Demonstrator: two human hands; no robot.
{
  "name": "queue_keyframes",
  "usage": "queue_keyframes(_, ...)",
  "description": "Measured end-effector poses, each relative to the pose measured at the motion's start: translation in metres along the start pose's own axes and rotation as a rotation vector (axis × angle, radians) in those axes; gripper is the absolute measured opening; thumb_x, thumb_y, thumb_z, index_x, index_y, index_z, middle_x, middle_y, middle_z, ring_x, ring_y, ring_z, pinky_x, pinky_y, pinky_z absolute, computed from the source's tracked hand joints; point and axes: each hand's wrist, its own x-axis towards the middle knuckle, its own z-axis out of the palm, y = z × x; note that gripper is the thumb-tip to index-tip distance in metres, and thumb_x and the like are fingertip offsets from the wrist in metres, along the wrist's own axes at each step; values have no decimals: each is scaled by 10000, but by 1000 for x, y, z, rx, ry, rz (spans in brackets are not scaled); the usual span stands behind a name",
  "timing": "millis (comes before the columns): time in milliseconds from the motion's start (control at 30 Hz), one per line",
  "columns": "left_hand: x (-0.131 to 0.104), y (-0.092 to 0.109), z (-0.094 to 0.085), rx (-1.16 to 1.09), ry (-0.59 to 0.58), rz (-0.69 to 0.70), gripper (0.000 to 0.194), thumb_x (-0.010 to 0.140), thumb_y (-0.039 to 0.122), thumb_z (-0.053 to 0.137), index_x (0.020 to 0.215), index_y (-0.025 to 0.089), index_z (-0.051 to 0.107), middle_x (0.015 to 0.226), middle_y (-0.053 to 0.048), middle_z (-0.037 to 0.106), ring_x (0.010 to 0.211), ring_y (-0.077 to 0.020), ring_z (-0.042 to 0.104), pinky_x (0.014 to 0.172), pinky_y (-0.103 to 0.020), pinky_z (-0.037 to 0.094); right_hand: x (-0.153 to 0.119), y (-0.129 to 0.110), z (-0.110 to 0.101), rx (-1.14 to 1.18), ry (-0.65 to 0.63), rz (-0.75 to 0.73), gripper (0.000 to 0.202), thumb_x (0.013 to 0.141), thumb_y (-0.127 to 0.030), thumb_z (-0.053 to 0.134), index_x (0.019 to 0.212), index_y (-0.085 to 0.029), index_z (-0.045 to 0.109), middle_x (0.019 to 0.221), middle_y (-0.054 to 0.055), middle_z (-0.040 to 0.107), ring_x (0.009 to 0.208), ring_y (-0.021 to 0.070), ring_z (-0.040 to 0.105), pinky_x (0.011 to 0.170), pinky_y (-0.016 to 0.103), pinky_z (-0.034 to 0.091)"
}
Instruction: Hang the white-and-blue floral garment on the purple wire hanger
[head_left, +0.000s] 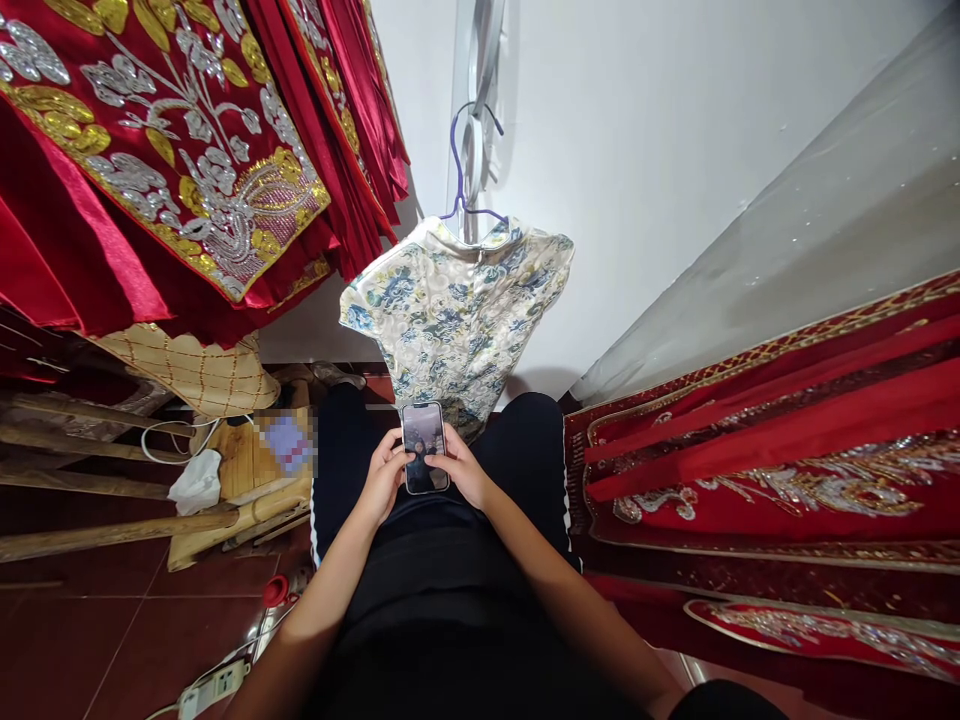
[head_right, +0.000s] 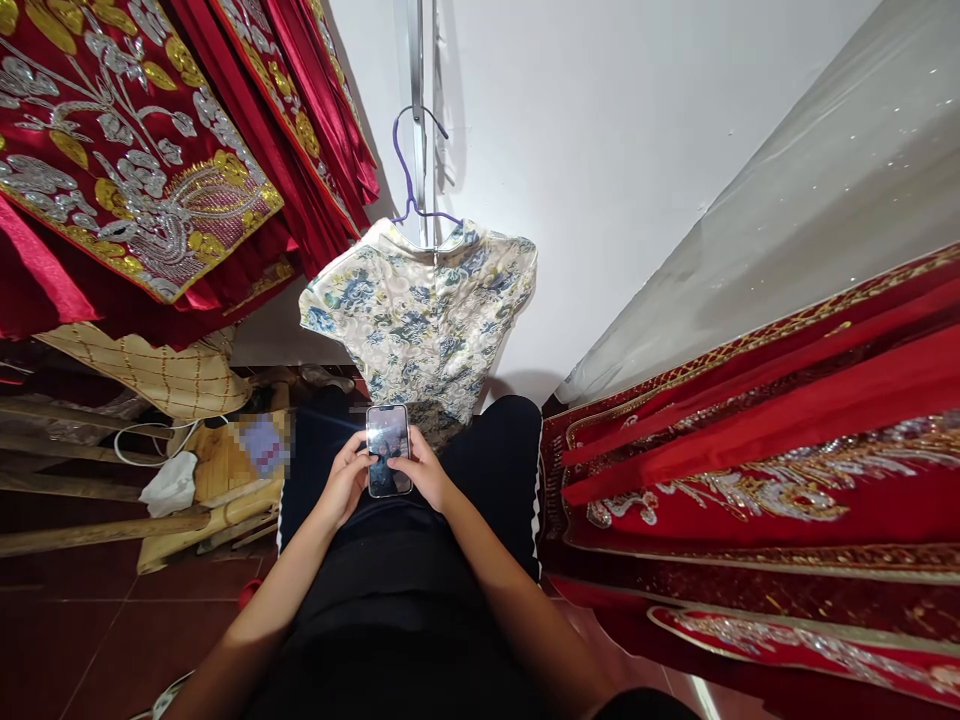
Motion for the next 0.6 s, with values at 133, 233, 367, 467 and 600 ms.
queue_keyframes(133, 1, -1, -1, -4, -3, 0, 354, 747, 220, 735, 1078, 196, 610, 934, -35, 733, 750, -161, 699, 681, -247, 551, 1, 1, -1, 0, -6, -6, 516, 746, -229, 753, 1221, -291, 562, 1154, 2, 675, 1061, 204, 630, 995, 340, 439)
queue_keyframes(233, 1, -1, 0, -5, 4, 0, 352, 736, 221, 740, 1067, 198, 620, 923, -32, 735, 767, -164, 706, 704, -250, 551, 1, 2, -2, -2, -10, -4, 524, 741, -218, 748, 1224, -293, 559, 1152, 0, 676, 1056, 202, 630, 989, 340, 443)
queue_keyframes(367, 1, -1, -1, -1, 5, 5, 352, 735, 225, 741, 1065, 195, 623, 924, -35, 739, 769, -166, 708, 700, -246, 547, 0, 3, -3, 2, -3, 6, 523, 733, -225, 748, 1219, -291, 567, 1135, -2, 683, 1045, 212, 629, 967, 346, 457)
queue_keyframes(467, 1, -2, -2, 3, -4, 5, 360, 741, 220, 745, 1076, 193, 616, 931, -37, 743, 767, -170, 711, 688, -243, 545, 0, 2, -2, 11, -8, 12, 532, 728, -213, 744, 1226, -286, 575, 1116, 1, 690, 1027, 217, 629, 937, 341, 465)
queue_keyframes(600, 0, -2, 0, 25, -5, 5, 359, 777, 248, 758, 1095, 193, 600, 929, -41, 747, 739, -169, 708, 672, -248, 544, -1, 0, -1, 15, -12, 9, 527, 733, -205, 741, 1227, -290, 577, 1111, -3, 688, 1015, 213, 630, 924, 336, 464)
